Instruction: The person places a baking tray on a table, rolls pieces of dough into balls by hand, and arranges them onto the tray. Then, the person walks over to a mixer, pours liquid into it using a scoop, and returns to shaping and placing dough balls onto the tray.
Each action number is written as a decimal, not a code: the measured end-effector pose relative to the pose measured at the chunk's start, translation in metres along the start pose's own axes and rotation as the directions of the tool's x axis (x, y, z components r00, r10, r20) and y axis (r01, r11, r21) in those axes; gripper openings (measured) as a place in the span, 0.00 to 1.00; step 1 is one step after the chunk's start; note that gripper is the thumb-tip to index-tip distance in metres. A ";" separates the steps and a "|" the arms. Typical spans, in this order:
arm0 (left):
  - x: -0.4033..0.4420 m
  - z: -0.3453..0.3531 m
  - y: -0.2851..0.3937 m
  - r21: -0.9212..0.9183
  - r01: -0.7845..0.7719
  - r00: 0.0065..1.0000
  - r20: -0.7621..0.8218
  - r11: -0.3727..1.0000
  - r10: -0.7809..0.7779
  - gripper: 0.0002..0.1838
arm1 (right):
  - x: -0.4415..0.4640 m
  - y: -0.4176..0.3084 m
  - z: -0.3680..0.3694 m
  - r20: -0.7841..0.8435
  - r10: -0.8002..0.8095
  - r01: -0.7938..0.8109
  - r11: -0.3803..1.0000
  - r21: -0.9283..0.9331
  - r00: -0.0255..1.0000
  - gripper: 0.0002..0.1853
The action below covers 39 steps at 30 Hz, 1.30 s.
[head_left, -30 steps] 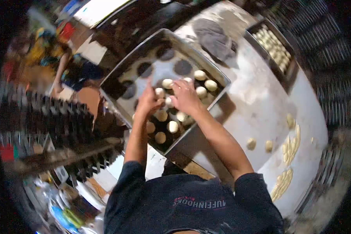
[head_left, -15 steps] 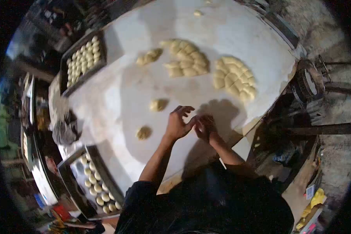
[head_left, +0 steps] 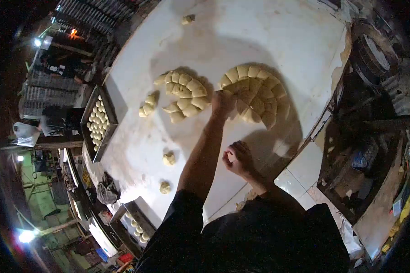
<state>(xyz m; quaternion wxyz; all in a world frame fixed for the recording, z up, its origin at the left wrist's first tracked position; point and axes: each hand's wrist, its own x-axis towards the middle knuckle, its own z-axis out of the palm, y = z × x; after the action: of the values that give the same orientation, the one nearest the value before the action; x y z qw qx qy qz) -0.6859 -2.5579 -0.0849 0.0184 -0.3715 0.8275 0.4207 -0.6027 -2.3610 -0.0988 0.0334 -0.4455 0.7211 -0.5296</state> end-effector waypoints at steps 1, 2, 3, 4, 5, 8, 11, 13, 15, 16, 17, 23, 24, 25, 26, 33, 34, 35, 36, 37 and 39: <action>0.003 0.002 -0.017 0.008 -0.007 1.000 -0.009 1.000 0.007 0.28 | 0.001 0.001 0.004 -0.012 -0.003 0.003 1.000 -0.003 1.000 0.09; 0.004 0.007 -0.037 -0.129 0.003 1.000 0.015 0.992 -0.001 0.28 | 0.001 0.002 0.007 -0.022 -0.008 0.007 1.000 -0.008 1.000 0.09; 0.000 0.007 -0.044 -0.264 0.010 0.999 0.040 0.964 0.001 0.27 | 0.004 0.004 0.011 -0.136 -0.054 0.061 0.997 0.042 0.989 0.08; -0.019 0.006 -0.045 -0.258 -0.006 0.999 0.031 0.966 0.014 0.27 | 0.005 0.003 0.011 -0.149 -0.066 0.073 0.996 0.042 0.987 0.08; -0.050 0.006 -0.049 -0.166 -0.102 0.978 -0.197 0.981 0.069 0.27 | 0.005 0.001 0.009 -0.117 0.036 -0.019 0.989 0.144 0.992 0.08; -0.135 0.012 -0.066 0.250 0.114 0.886 -0.464 0.962 0.016 0.23 | 0.003 0.000 0.007 -0.110 0.050 -0.020 0.966 0.259 0.993 0.08; -0.240 0.022 -0.092 -0.496 -0.069 0.880 -0.440 0.866 -0.181 0.17 | -0.004 0.000 0.006 0.000 0.064 -0.062 0.965 0.253 0.998 0.09; -0.293 0.032 -0.120 -0.824 -0.231 0.883 -0.401 0.518 -0.244 0.15 | -0.026 -0.021 0.016 0.146 0.137 -0.166 0.962 0.215 0.980 0.12; -0.332 0.041 -0.169 -0.871 -0.440 0.862 -0.478 0.219 -0.168 0.16 | -0.049 -0.059 0.023 0.474 0.220 -0.260 0.966 0.018 0.853 0.18; -0.351 0.036 -0.175 -0.866 -0.454 0.846 -0.493 0.211 -0.202 0.16 | -0.071 -0.079 0.035 0.508 0.202 -0.245 0.969 0.018 0.837 0.18; -0.366 0.030 -0.175 -0.900 -0.436 0.876 -0.425 0.006 -0.229 0.14 | -0.099 -0.103 0.048 0.513 0.203 -0.307 0.943 0.127 0.834 0.22; -0.424 -0.002 -0.245 -0.541 -0.452 0.748 -0.663 0.709 -0.028 0.16 | -0.169 -0.117 0.119 0.194 0.413 -0.446 0.693 0.566 0.890 0.36; -0.440 -0.013 -0.243 -0.716 -0.412 0.813 -0.568 0.564 -0.127 0.18 | -0.164 -0.110 0.108 0.214 0.412 -0.457 0.698 0.552 0.886 0.36; -0.453 -0.018 -0.253 -0.695 -0.417 0.813 -0.573 0.585 -0.102 0.20 | -0.153 -0.108 0.094 0.316 0.445 -0.545 0.659 0.519 0.838 0.34; -0.453 -0.011 -0.270 -0.621 -0.422 0.751 -0.648 0.660 -0.129 0.17 | -0.138 -0.106 0.080 0.409 0.470 -0.623 0.618 0.479 0.782 0.32; -0.511 0.037 -0.358 0.037 -0.057 0.718 -0.693 0.998 0.066 0.13 | -0.055 -0.033 -0.018 0.123 0.313 -0.336 0.858 0.389 0.942 0.20; -0.509 0.029 -0.365 0.579 0.118 0.700 -0.625 0.807 0.345 0.15 | -0.046 -0.027 -0.033 0.304 -0.090 0.077 0.996 0.055 0.948 0.16; -0.501 -0.001 -0.331 0.484 0.187 0.762 -0.621 0.855 0.185 0.18 | -0.035 -0.020 -0.042 0.576 -0.366 0.543 0.823 -0.167 0.731 0.13; -0.489 -0.038 -0.294 0.388 0.266 0.807 -0.590 0.882 0.016 0.22 | -0.020 -0.018 -0.041 0.586 -0.361 0.540 0.827 -0.159 0.726 0.13; -0.466 -0.043 -0.311 0.261 0.260 0.754 -0.656 0.930 -0.026 0.26 | 0.000 -0.019 -0.030 0.561 -0.382 0.539 0.830 -0.141 0.735 0.13; -0.418 -0.065 -0.259 0.199 0.217 0.669 -0.743 0.956 0.003 0.29 | 0.029 -0.026 0.004 0.478 -0.386 0.494 0.861 -0.121 0.789 0.15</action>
<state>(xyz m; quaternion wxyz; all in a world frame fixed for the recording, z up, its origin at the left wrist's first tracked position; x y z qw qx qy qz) -0.2022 -2.4498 -0.0764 -0.2408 -0.5513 0.7903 0.1162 -0.6024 -2.3847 -0.0676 0.0153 -0.7102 0.6283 -0.3172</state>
